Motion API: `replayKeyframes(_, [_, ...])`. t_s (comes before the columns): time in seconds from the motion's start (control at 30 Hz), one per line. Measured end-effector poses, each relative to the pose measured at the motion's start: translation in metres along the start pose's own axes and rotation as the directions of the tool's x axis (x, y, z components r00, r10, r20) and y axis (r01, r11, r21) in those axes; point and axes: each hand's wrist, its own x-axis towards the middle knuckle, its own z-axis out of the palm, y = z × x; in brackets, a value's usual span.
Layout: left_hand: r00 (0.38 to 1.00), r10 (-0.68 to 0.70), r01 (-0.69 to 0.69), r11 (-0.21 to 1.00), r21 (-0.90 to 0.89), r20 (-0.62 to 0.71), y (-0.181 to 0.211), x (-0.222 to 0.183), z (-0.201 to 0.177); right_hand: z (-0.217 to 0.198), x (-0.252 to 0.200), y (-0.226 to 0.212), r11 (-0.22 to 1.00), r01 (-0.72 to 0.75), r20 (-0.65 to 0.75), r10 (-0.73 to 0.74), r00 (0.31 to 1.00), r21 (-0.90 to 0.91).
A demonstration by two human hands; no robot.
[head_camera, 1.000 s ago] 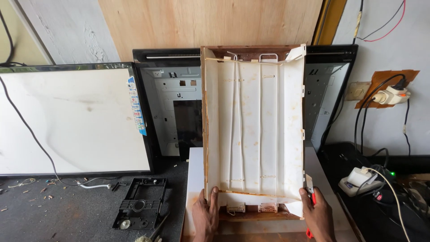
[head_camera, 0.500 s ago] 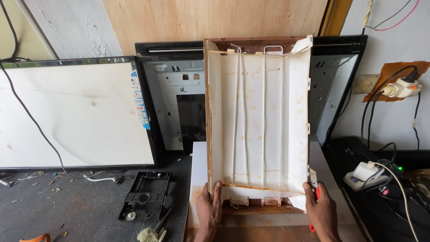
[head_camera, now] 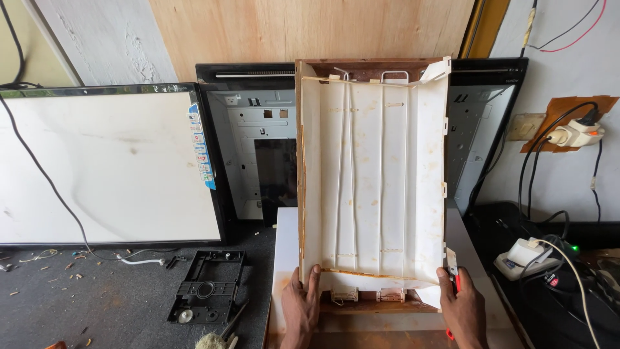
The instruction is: Using a utility knife to cut and remove the inner lining of a plastic appliance component on a repair bench.
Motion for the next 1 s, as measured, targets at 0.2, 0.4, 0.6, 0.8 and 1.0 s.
replayKeyframes(0.2, [0.996, 0.074, -0.071, 0.995, 0.064, -0.048, -0.010, 0.008, 0.007, -0.004, -0.003, -0.004, 0.996, 0.057, -0.023, -0.056, 0.998, 0.071])
replayKeyframes(0.4, [0.992, 0.080, -0.059, 0.977, 0.205, -0.095, 0.005, -0.001, 0.011, -0.008, 0.007, 0.016, 0.976, 0.207, -0.139, -0.195, 0.971, 0.073])
replayKeyframes(0.6, [0.990, 0.044, -0.016, 0.979, 0.203, -0.135, -0.001, -0.002, 0.017, -0.050, -0.048, -0.014, 0.954, 0.281, -0.086, -0.290, 0.953, -0.102])
replayKeyframes(0.8, [0.987, 0.055, -0.031, 0.987, 0.157, -0.150, 0.007, -0.005, 0.013, -0.048, -0.074, -0.003, 0.957, 0.254, 0.414, -0.176, 0.893, -0.142])
replayKeyframes(1.0, [0.990, 0.039, -0.020, 0.990, 0.141, -0.133, 0.005, -0.007, 0.011, -0.041, -0.070, -0.001, 0.666, 0.617, 0.510, -0.389, 0.767, -0.419])
